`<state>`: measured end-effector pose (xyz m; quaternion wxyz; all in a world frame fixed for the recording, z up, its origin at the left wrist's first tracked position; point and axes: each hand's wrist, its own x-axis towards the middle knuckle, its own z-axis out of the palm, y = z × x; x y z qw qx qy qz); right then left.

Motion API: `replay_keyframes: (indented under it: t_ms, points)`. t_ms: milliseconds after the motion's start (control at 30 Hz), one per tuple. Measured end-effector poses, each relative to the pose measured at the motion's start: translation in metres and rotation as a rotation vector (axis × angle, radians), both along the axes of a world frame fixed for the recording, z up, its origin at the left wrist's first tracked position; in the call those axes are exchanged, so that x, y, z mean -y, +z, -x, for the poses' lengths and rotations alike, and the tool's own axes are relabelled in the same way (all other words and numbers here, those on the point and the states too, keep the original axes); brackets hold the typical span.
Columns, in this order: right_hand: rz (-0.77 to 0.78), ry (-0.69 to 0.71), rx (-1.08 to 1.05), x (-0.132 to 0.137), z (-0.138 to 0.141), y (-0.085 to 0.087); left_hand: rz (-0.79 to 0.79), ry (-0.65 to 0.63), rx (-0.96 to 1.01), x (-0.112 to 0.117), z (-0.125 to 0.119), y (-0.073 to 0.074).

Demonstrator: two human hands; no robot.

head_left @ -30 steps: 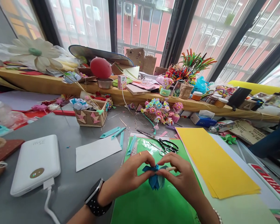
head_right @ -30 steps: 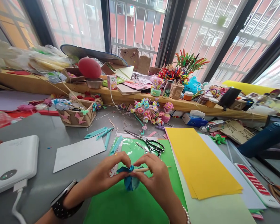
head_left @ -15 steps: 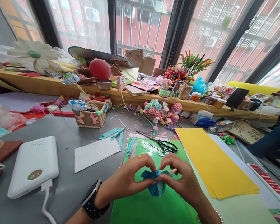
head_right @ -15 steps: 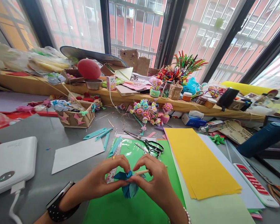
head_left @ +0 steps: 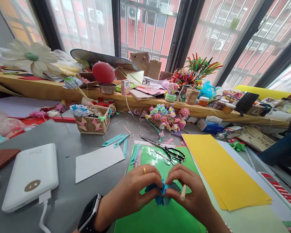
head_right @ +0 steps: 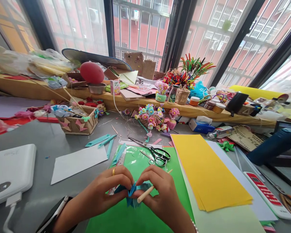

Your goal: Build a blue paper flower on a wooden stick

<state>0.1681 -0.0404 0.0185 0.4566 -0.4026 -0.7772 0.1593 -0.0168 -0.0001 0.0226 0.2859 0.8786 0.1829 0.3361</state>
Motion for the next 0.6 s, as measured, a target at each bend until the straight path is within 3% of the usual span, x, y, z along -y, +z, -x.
replay_keyframes:
  t_ms: [233, 600]
  points:
    - [0.056, 0.092, 0.038, 0.0019, -0.0015, 0.0011, -0.045, -0.007, -0.059, 0.0004, 0.003, 0.0011]
    - [0.403, 0.095, 0.032, -0.0005, -0.0007, -0.0007, 0.258, -0.043, -0.096, -0.0024, 0.0018, -0.0004]
